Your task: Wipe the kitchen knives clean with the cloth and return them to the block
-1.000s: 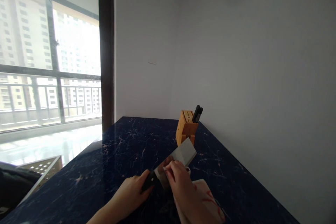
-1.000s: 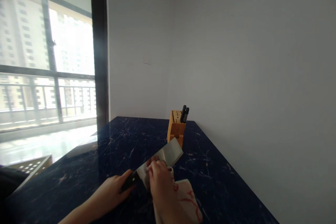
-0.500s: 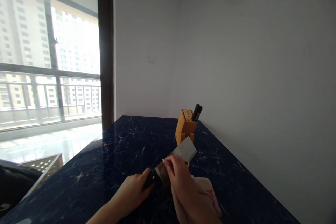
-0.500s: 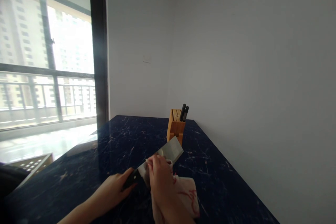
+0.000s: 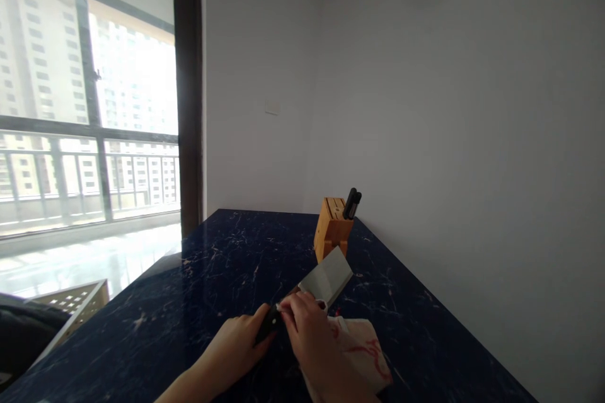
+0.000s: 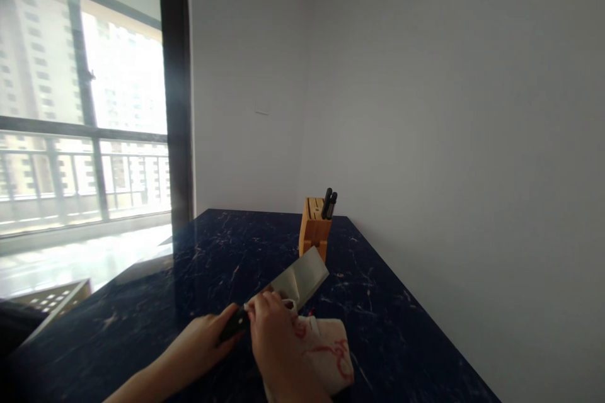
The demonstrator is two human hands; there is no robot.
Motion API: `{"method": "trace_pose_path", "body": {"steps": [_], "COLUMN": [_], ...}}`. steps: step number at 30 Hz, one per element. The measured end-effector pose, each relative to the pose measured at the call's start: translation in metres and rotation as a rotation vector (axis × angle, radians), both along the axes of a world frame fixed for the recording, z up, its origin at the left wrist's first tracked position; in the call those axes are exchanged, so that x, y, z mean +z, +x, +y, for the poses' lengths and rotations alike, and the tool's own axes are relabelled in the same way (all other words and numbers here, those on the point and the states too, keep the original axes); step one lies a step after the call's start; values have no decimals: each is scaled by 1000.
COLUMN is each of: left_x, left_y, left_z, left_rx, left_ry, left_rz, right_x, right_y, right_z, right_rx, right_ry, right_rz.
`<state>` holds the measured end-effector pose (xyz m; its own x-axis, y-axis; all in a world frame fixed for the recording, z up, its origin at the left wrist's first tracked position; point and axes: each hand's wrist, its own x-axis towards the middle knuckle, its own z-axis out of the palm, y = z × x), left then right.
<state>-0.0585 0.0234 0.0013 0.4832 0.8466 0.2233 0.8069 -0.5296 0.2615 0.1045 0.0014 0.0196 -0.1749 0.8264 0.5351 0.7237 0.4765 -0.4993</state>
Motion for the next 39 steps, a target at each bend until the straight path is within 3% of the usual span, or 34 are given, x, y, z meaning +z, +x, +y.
{"method": "trace_pose_path", "body": {"steps": [5,11,17,23,26,35,39], "left_x": [2,4,5,2,0,5,6], "left_y": [0,-7,-13,-12,-12,-11,-11], "left_z": [-2,3,4,5,6,-2,-3], "left_rx": [-31,33,42,60,82,101,114], "left_ry": [-9,-41,-54,-76,-75,-10,1], "left_rz": [-30,-4,-2,-29,-36,-28,-27], "right_x": [-4,-8,-1,-5,-3,-4,3], "right_y": [3,23,35,24,24,51,54], "right_z": [-2,5,17,-2,-6,14,14], "right_rx": [-15,-33,-181,71,124,-106,-213], "right_ry": [-38,-97,-57,-66,-69,-27,19], "right_rz": [-62,-112,-70,-165,-223,-174,-256]}}
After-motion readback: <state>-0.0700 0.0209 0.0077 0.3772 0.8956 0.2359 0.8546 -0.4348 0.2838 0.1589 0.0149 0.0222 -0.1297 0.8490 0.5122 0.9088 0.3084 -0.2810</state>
